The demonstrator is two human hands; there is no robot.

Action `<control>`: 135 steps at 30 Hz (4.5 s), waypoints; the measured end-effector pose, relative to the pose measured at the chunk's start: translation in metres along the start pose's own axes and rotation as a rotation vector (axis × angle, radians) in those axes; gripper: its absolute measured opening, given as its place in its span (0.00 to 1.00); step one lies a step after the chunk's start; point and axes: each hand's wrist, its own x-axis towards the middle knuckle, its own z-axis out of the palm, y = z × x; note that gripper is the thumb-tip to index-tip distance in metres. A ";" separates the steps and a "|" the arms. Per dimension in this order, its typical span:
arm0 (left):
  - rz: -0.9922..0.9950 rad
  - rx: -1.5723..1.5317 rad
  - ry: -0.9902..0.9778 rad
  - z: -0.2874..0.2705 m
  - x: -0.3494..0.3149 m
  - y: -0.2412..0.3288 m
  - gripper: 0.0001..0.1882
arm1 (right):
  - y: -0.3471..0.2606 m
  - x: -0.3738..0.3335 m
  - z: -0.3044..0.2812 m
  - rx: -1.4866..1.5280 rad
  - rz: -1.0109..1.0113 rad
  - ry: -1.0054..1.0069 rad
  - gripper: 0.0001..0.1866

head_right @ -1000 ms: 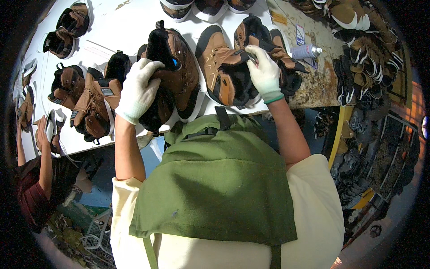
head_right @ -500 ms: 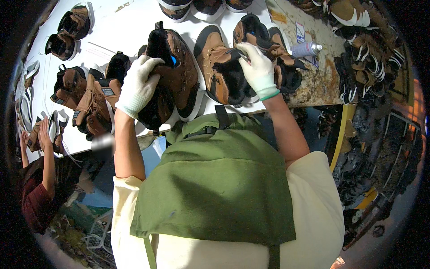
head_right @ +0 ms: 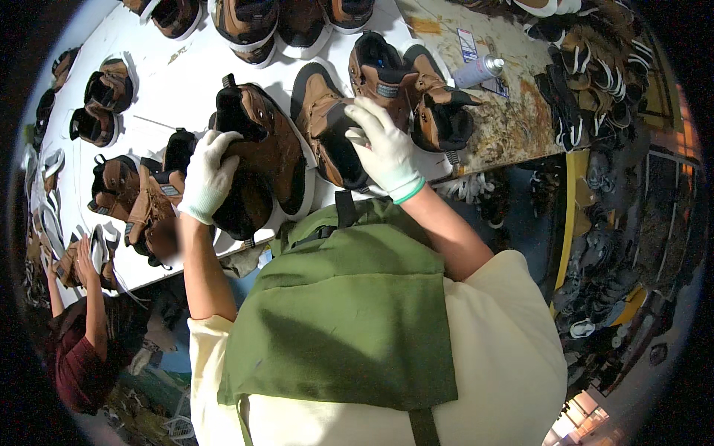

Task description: The person repeatedly picks up brown work boots from a white table, turns them over, and inspects the soles and uppers. They handle multiple pairs one at a time, placing each boot back on the table after inspection.

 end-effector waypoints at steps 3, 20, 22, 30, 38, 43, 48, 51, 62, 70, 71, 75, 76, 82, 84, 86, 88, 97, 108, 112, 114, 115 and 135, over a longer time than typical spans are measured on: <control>-0.029 -0.022 -0.023 -0.001 -0.001 0.002 0.16 | 0.009 -0.006 -0.004 0.029 0.172 0.036 0.17; -0.001 0.022 -0.087 -0.006 -0.006 0.006 0.18 | 0.018 -0.033 0.020 0.008 0.276 -0.193 0.24; 0.016 0.037 -0.077 -0.006 -0.006 0.006 0.18 | 0.004 -0.033 0.015 -0.118 0.189 -0.263 0.28; 0.004 0.046 -0.041 -0.004 -0.008 0.003 0.18 | 0.006 -0.056 0.011 0.031 -0.131 -0.262 0.24; -0.041 0.020 -0.050 -0.003 -0.008 0.004 0.18 | 0.012 -0.060 0.009 0.055 -0.213 -0.216 0.14; -0.036 0.019 -0.053 -0.003 -0.010 0.005 0.19 | 0.017 -0.065 0.005 0.034 -0.204 -0.261 0.18; -0.026 -0.003 -0.066 -0.004 -0.012 0.001 0.20 | 0.023 -0.069 0.004 0.029 -0.161 -0.187 0.18; -0.026 -0.001 -0.058 -0.004 -0.012 0.002 0.20 | 0.031 -0.072 0.005 0.052 -0.141 -0.155 0.20; -0.072 -0.017 -0.043 -0.002 -0.011 -0.009 0.19 | 0.046 -0.086 0.000 0.247 0.009 -0.205 0.23; -0.127 -0.022 -0.087 -0.002 -0.007 -0.010 0.18 | 0.042 -0.093 0.001 0.163 -0.122 -0.291 0.24; -0.141 -0.029 -0.098 -0.002 -0.007 -0.010 0.18 | 0.042 -0.092 0.000 0.093 -0.169 -0.314 0.24; -0.184 -0.032 -0.090 -0.001 -0.004 -0.007 0.18 | 0.053 -0.099 0.007 0.211 -0.194 -0.336 0.24; -0.199 -0.032 -0.093 -0.001 -0.002 -0.004 0.18 | 0.057 -0.101 0.008 0.210 -0.224 -0.331 0.24; -0.215 -0.016 -0.112 0.000 -0.001 -0.005 0.18 | 0.058 -0.099 0.000 0.224 -0.199 -0.383 0.22; -0.205 0.015 -0.104 0.002 -0.001 -0.006 0.18 | 0.062 -0.101 0.002 0.242 -0.206 -0.353 0.22; -0.189 0.044 -0.105 0.001 0.000 0.000 0.18 | 0.062 -0.095 -0.002 0.264 -0.202 -0.404 0.22; -0.195 0.049 -0.119 0.002 0.004 0.007 0.18 | 0.063 -0.093 -0.010 0.225 -0.217 -0.409 0.23; -0.152 0.132 -0.058 0.003 -0.003 0.016 0.19 | 0.062 -0.084 -0.004 0.302 0.005 -0.104 0.18; -0.127 0.153 -0.097 0.001 0.003 0.011 0.19 | 0.056 -0.069 0.020 0.118 0.307 -0.215 0.29; -0.102 0.143 -0.104 0.001 0.005 0.011 0.19 | 0.050 -0.066 0.014 0.199 0.349 -0.217 0.26; -0.110 0.086 -0.107 -0.001 0.004 0.009 0.19 | 0.050 -0.066 0.015 0.220 0.337 -0.195 0.26; -0.118 0.084 -0.107 -0.002 0.005 0.010 0.19 | 0.049 -0.065 0.016 0.232 0.329 -0.183 0.25; -0.058 0.226 -0.106 0.010 0.019 0.012 0.21 | 0.051 -0.063 0.020 0.137 0.256 -0.197 0.19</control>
